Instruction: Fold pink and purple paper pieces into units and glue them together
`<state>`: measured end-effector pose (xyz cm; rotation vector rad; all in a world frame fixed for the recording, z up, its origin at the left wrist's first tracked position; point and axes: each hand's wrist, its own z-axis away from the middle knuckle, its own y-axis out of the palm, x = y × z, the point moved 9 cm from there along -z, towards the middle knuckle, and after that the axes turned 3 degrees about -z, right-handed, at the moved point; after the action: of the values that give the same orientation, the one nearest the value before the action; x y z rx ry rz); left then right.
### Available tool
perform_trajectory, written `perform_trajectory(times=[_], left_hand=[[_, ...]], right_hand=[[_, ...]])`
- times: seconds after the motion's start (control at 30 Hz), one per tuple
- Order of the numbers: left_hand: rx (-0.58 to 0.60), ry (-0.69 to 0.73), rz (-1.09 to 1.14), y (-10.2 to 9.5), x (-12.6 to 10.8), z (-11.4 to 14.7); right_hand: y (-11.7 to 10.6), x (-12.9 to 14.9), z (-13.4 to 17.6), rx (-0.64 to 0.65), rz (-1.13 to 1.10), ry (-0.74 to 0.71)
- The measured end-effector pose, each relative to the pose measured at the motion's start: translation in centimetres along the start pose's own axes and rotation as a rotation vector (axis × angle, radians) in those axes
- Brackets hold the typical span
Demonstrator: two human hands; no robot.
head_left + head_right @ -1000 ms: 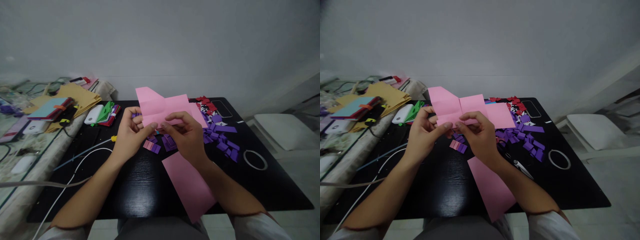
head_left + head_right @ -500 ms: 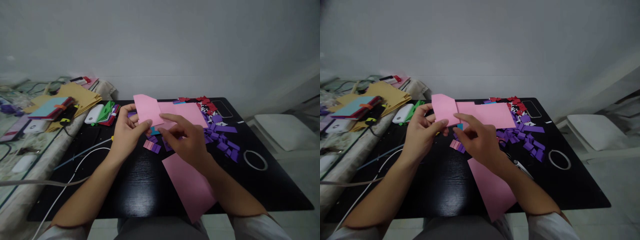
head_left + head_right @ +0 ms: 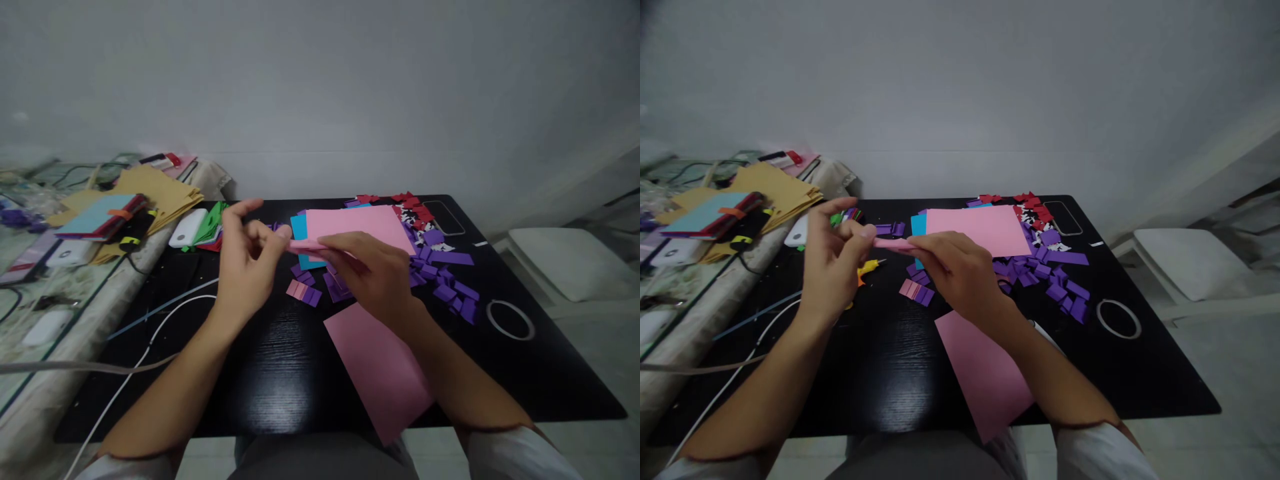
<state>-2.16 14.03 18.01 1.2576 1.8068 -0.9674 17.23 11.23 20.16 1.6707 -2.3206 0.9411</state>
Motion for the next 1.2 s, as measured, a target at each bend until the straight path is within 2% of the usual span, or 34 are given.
perform_trajectory(times=[0.07, 0.13, 0.2, 0.3, 0.67, 0.83, 1.2], left_hand=[[-0.062, 0.231, -0.176, -0.9, -2.2, 0.1], [0.03, 0.385, -0.276, -0.3, -3.7, 0.3], [0.169, 0.425, -0.263, 0.7, -4.2, 0.6], [0.274, 0.358, -0.198, 1.5, -3.8, 0.8], [0.277, 0.262, -0.193, 1.5, -2.9, 0.7], [0.282, 0.272, -0.201, 1.4, -2.9, 0.6], [0.317, 0.181, -0.175, 1.8, -2.0, 0.4]], right_hand=[[0.0, -0.3, 0.0, 0.011, -0.055, 0.064], [0.1, -0.8, -0.1, 0.034, -0.111, 0.133], [0.3, -1.4, 0.0, 0.058, -0.158, 0.212], [0.5, -2.0, 0.2, 0.074, -0.21, 0.309], [0.9, -3.6, 0.9, 0.007, -0.497, 0.519], [0.9, -3.8, 0.8, -0.009, -0.557, 0.542], [1.0, -3.7, 0.5, 0.017, -0.509, 0.557]])
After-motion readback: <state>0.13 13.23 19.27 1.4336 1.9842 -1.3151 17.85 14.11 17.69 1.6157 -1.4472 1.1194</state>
